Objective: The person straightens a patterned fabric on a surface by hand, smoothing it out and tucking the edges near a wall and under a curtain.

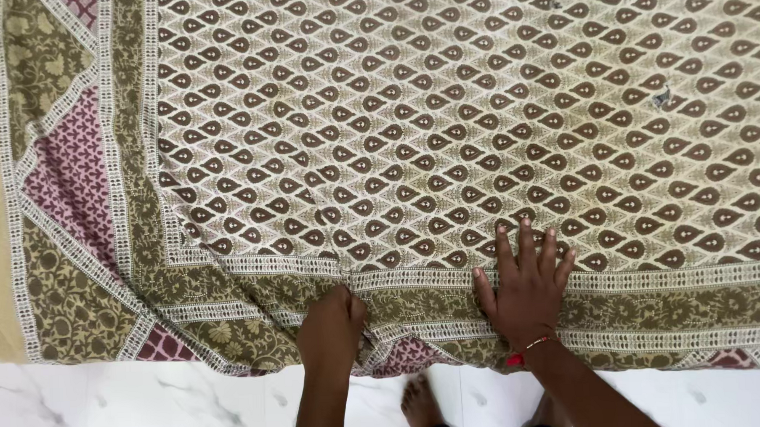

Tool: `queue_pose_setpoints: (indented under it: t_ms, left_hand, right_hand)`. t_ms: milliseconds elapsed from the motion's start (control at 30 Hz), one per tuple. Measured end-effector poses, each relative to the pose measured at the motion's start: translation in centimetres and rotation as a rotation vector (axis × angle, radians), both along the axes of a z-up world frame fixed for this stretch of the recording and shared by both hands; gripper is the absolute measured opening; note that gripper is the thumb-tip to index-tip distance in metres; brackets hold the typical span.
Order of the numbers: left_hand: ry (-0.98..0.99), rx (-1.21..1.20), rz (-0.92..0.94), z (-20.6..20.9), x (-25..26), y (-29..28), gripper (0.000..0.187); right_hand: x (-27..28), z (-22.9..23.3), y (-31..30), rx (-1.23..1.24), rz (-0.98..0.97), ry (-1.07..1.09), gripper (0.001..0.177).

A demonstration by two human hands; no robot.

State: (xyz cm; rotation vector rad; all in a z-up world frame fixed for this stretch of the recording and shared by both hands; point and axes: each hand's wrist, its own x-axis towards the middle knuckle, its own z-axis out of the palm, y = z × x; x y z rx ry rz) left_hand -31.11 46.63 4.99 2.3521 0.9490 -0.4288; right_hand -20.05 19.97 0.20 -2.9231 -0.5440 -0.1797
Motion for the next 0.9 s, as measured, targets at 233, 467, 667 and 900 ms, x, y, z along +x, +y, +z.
queue_pose_setpoints:
  t_ms: [233, 467, 667, 900]
  left_hand:
    - [0.075, 0.056, 0.174, 1.1, 0.0, 2.6, 0.044]
    - [0.08, 0.076, 0.048, -0.2, 1.3, 2.4, 0.033]
    - [-0.062, 0.039, -0.003, 0.3, 0.4, 3.7, 0.021]
    - [0.039, -0.056, 0.158, 0.3, 0.4, 4.4, 0.037]
  right_hand:
    - [-0.2, -0.3, 1.5, -0.034, -0.093, 0.03, 0.073]
    - [-0.4, 0.0, 7.6, -0.036, -0.014, 0.048, 0.072]
    - [-0.4, 0.4, 7.9, -0.012, -0.005, 0.041, 0.07]
    - [-1.3, -0.4, 7.9, 0.094, -0.025, 0.054, 0.066]
